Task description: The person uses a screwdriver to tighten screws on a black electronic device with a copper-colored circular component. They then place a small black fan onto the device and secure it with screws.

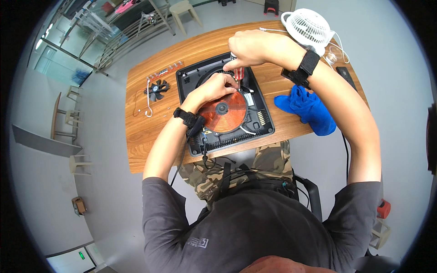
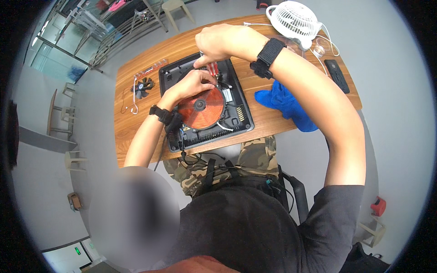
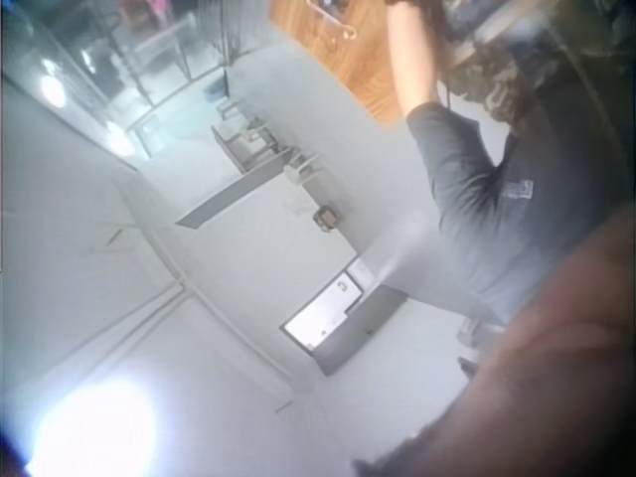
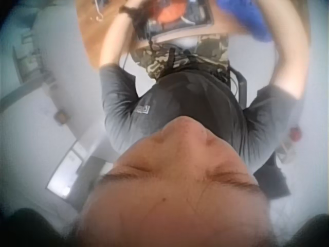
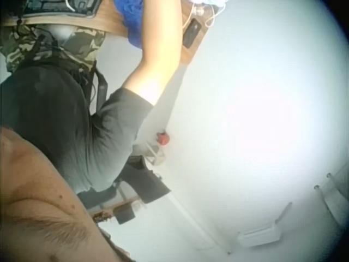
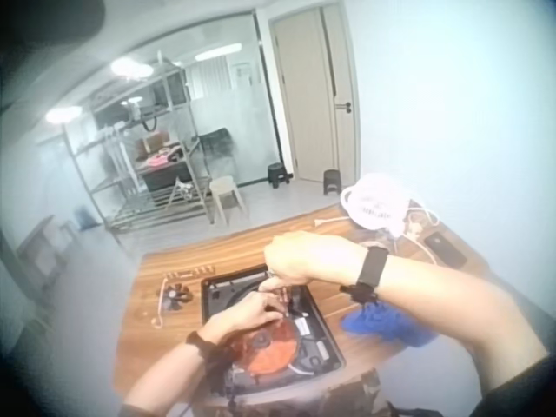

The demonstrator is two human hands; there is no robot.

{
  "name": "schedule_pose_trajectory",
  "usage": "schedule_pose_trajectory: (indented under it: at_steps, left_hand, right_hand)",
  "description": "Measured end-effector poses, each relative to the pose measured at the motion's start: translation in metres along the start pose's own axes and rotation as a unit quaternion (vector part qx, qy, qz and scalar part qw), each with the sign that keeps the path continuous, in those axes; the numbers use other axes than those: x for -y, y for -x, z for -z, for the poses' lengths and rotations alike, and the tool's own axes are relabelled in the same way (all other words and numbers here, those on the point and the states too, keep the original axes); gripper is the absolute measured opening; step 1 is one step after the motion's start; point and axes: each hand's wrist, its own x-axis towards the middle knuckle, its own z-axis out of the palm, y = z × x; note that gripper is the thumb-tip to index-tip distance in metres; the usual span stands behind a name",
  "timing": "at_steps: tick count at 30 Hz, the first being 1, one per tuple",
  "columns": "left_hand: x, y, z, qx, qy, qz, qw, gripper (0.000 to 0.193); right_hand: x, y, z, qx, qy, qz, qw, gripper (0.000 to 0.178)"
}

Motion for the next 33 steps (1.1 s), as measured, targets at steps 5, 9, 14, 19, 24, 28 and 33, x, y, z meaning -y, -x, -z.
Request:
schedule_pose_trajectory:
  at_steps: [5,9,14,19,24,28,33]
  left_hand:
    - [0.006,-0.002,0.000,0.004,-0.019,-0.015,1.000,0.017]
    - [0.001,-0.001,0.002,0.003,-0.022,-0.004,1.000,0.018]
    - [0.002,0.000,0.003,0.008,-0.027,0.019,0.999,0.020]
    - [0.005,-0.001,0.003,0.001,-0.023,0.013,1.000,0.016]
    - [-0.001,-0.003,0.002,-0.002,-0.012,0.010,1.000,0.015]
    - [-0.005,0.001,0.005,0.010,-0.015,0.035,0.999,0.020]
    - [-0.020,0.003,0.022,-0.032,-0.019,-0.015,0.999,0.039]
  right_hand:
    - [-0.003,0.002,-0.002,-0.021,-0.024,0.006,0.999,0.053]
    - [-0.001,-0.005,0.001,0.080,-0.036,-0.017,0.996,0.054]
    - [0.011,-0.004,0.008,0.075,-0.023,-0.031,0.996,0.062]
    - [0.014,-0.007,0.002,0.038,-0.018,-0.019,0.999,0.056]
    - [0.007,-0.013,0.004,0.083,-0.056,-0.028,0.995,0.053]
    - [0.018,-0.010,0.021,0.131,-0.047,-0.048,0.989,0.053]
    - [0.022,-0.011,0.025,0.126,0.033,-0.072,0.989,0.055]
